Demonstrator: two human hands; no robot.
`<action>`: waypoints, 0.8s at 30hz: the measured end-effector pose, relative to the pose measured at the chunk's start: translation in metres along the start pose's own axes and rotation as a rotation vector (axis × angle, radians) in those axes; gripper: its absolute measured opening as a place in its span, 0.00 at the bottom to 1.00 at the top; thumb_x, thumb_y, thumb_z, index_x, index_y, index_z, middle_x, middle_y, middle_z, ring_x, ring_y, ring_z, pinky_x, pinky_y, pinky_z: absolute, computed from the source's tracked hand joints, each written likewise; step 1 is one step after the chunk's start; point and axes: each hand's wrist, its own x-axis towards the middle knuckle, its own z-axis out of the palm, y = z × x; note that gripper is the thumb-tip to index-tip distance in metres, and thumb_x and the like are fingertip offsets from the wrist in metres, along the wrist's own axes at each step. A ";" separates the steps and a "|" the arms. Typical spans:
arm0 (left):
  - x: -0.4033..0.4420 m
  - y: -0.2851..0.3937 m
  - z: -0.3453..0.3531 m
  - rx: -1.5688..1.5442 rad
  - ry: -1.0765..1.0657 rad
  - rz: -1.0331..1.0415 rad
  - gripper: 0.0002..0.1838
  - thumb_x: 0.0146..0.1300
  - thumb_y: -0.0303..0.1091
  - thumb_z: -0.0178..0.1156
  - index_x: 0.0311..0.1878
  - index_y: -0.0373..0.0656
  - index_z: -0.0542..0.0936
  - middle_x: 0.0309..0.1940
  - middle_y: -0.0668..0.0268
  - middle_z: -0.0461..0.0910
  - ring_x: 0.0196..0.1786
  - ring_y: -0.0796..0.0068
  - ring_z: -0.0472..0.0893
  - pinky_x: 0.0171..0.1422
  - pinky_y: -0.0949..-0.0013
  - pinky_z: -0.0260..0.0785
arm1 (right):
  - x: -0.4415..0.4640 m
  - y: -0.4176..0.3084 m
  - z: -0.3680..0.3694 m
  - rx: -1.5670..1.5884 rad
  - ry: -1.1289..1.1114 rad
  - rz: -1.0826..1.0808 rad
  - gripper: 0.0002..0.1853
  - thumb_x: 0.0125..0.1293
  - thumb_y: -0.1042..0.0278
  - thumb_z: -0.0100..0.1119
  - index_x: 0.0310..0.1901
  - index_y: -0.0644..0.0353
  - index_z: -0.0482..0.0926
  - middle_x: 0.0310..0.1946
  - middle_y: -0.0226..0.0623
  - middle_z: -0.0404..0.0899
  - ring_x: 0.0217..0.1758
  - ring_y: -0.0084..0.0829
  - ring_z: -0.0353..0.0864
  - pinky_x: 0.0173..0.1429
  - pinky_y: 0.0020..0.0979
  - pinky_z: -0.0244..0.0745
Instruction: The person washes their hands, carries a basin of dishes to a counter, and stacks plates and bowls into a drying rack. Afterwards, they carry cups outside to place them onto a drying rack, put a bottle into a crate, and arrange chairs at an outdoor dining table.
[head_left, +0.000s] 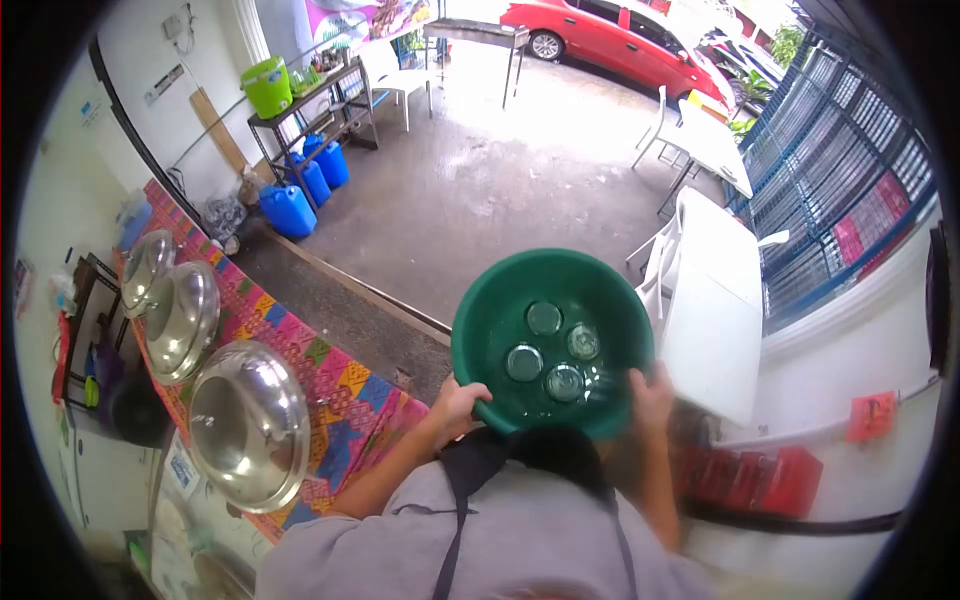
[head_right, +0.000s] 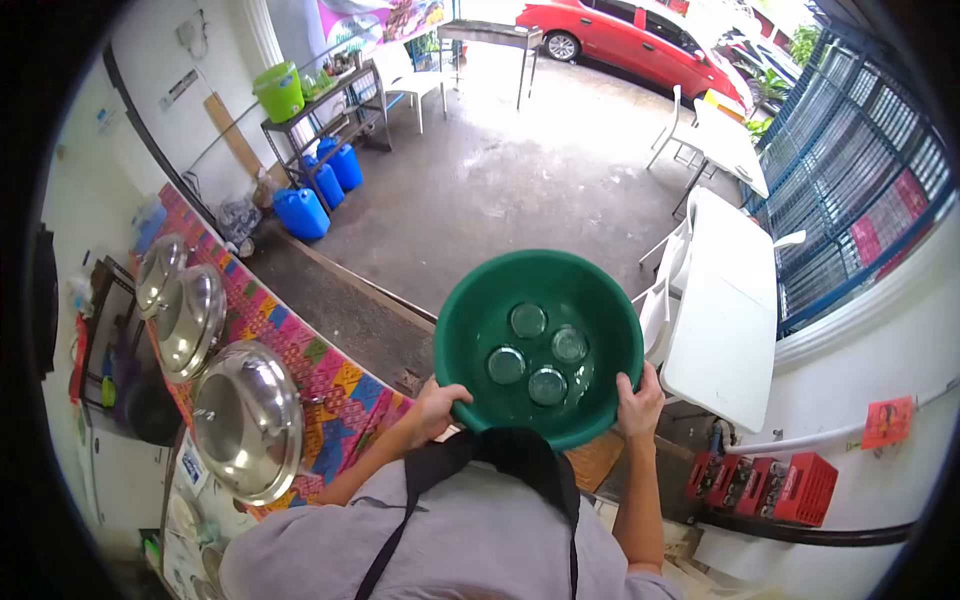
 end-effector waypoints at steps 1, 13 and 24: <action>0.022 0.003 -0.002 -0.027 -0.002 -0.007 0.25 0.52 0.15 0.54 0.57 0.35 0.71 0.46 0.54 0.78 0.45 0.56 0.83 0.44 0.51 0.81 | 0.023 0.012 0.016 -0.010 -0.014 0.007 0.16 0.61 0.69 0.61 0.49 0.67 0.77 0.31 0.39 0.84 0.32 0.26 0.82 0.40 0.30 0.75; 0.335 0.064 -0.010 -0.132 0.294 0.173 0.24 0.50 0.15 0.54 0.54 0.33 0.70 0.42 0.56 0.78 0.44 0.57 0.82 0.47 0.56 0.81 | 0.321 0.126 0.258 0.099 -0.287 -0.098 0.18 0.61 0.66 0.60 0.51 0.66 0.78 0.32 0.43 0.84 0.34 0.30 0.85 0.41 0.31 0.77; 0.588 0.187 -0.085 -0.356 0.284 0.256 0.13 0.51 0.16 0.55 0.42 0.27 0.76 0.37 0.55 0.80 0.38 0.59 0.83 0.46 0.60 0.80 | 0.572 0.069 0.496 -0.439 -0.264 -0.645 0.29 0.56 0.66 0.65 0.61 0.59 0.71 0.57 0.47 0.73 0.55 0.45 0.76 0.55 0.40 0.73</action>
